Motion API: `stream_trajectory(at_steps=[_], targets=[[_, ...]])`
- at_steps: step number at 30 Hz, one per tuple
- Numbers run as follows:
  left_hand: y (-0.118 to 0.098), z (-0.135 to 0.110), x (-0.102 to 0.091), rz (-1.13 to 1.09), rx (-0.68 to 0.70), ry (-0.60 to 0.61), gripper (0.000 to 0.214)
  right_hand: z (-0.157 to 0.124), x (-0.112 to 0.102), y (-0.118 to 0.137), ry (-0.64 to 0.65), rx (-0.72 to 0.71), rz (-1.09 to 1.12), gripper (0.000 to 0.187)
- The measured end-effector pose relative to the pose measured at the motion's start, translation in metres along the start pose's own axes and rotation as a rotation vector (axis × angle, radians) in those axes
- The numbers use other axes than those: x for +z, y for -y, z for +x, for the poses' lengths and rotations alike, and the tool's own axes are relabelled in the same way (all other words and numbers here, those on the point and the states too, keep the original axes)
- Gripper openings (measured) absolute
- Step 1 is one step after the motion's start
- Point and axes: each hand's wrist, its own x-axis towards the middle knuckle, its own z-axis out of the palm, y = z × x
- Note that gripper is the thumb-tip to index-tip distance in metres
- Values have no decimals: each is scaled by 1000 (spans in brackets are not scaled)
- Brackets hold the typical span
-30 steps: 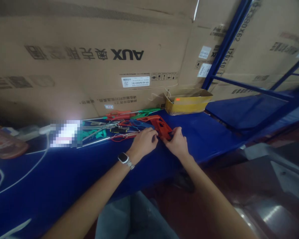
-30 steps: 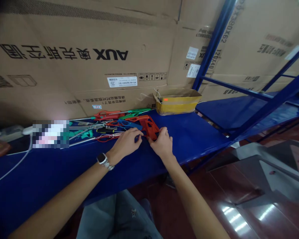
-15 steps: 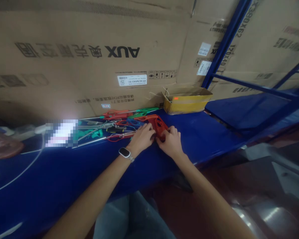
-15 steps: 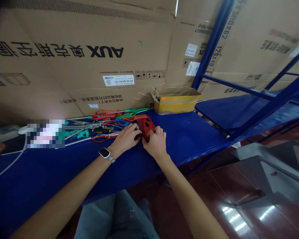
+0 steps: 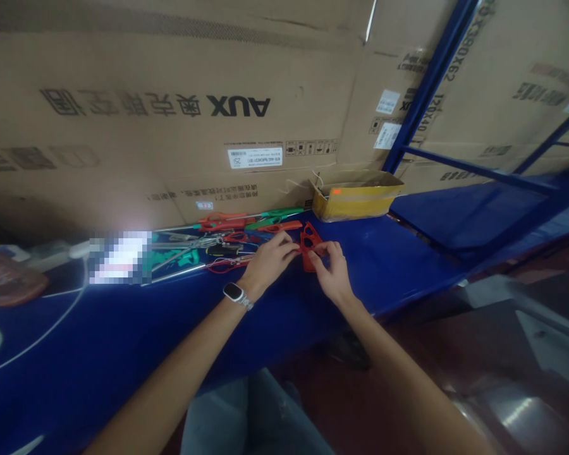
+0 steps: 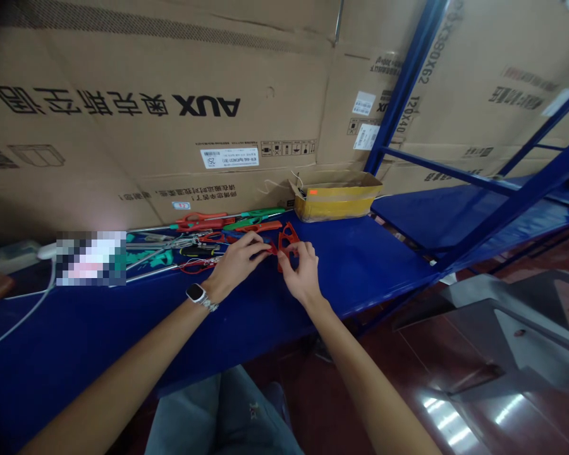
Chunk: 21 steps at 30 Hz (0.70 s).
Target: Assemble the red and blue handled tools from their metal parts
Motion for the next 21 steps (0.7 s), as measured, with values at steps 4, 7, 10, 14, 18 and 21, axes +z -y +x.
stream_trajectory(at_steps=[4, 7, 10, 14, 18, 21], targets=[[3, -6, -9, -26, 66, -125, 17, 3, 1, -5, 74, 42, -236, 38], [2, -11, -13, -69, 95, -198, 15, 10, 12, -10, 203, 71, -467, 65], [1, -12, -16, -161, 79, -270, 12, 22, 26, -13, 341, 73, -545, 60], [5, -11, -16, -378, -138, -375, 13, 34, 39, -14, 354, 74, -549, 54], [11, -10, -19, -715, -474, -441, 28, 30, 36, -9, 235, 71, -484, 55], [13, -11, -28, -878, -684, -450, 36, 21, 29, 7, 132, -90, -343, 64]])
